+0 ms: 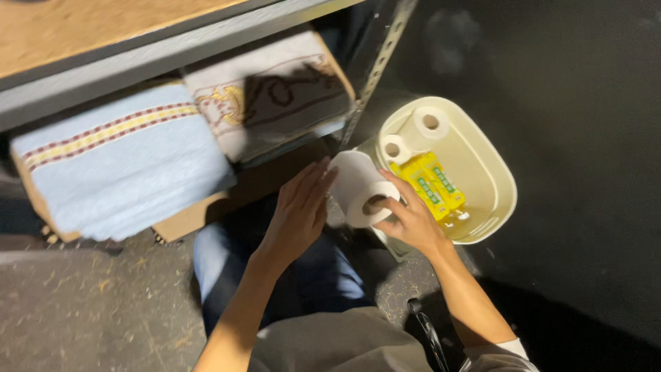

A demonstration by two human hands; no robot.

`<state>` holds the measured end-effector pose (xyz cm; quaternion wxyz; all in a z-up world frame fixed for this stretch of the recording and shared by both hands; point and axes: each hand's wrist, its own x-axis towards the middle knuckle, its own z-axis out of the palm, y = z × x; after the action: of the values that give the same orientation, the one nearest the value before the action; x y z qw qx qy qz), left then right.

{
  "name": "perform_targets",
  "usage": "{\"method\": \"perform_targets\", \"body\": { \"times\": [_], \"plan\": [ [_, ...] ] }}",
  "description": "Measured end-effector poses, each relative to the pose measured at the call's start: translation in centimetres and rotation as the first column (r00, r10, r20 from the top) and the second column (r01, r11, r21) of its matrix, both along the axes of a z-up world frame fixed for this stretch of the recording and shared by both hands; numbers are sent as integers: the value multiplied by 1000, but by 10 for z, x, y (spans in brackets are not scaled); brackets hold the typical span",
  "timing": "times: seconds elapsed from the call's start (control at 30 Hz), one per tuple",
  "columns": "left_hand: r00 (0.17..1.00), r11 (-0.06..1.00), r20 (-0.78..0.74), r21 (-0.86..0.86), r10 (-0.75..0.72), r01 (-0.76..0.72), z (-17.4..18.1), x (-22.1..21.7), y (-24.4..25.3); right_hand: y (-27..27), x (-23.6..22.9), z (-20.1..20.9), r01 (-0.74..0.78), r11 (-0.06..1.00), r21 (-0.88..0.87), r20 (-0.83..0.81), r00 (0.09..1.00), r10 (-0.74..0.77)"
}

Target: The person organizes supplies on a metal shelf by taking items from a white basket and placing them on the shelf. They stack black lids, place rolls of paper towels, and arrange yellow bottles next to existing glass jars and tea boxes.

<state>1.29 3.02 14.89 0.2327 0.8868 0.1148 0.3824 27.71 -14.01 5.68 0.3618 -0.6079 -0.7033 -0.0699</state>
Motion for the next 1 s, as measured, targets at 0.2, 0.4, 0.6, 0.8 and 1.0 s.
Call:
{"method": "perform_targets", "body": {
  "times": [0.2, 0.4, 0.6, 0.8, 1.0],
  "plan": [
    [999, 999, -34, -32, 18, -19, -49, -53, 4, 17, -45, -5, -163, 983, -80, -189, 971, 146],
    [982, 980, 6, -71, 188, -188, -85, -104, -1, 43, -84, 7, -339, 922, -185, -85, 941, 329],
    [979, 944, 12, -266, 206, -195, -70, -121, -11, 57, -104, -1, -393, 917, -72, -41, 919, 391],
    [931, 787, 136, -583, 339, -202, -98, -119, 0, 47, -93, -7, -395, 918, -42, 12, 918, 396],
    [995, 800, 101, -599, 18, 46, -79, -114, 2, 36, -97, 1, -380, 925, -21, 46, 924, 381]
  ]
}}
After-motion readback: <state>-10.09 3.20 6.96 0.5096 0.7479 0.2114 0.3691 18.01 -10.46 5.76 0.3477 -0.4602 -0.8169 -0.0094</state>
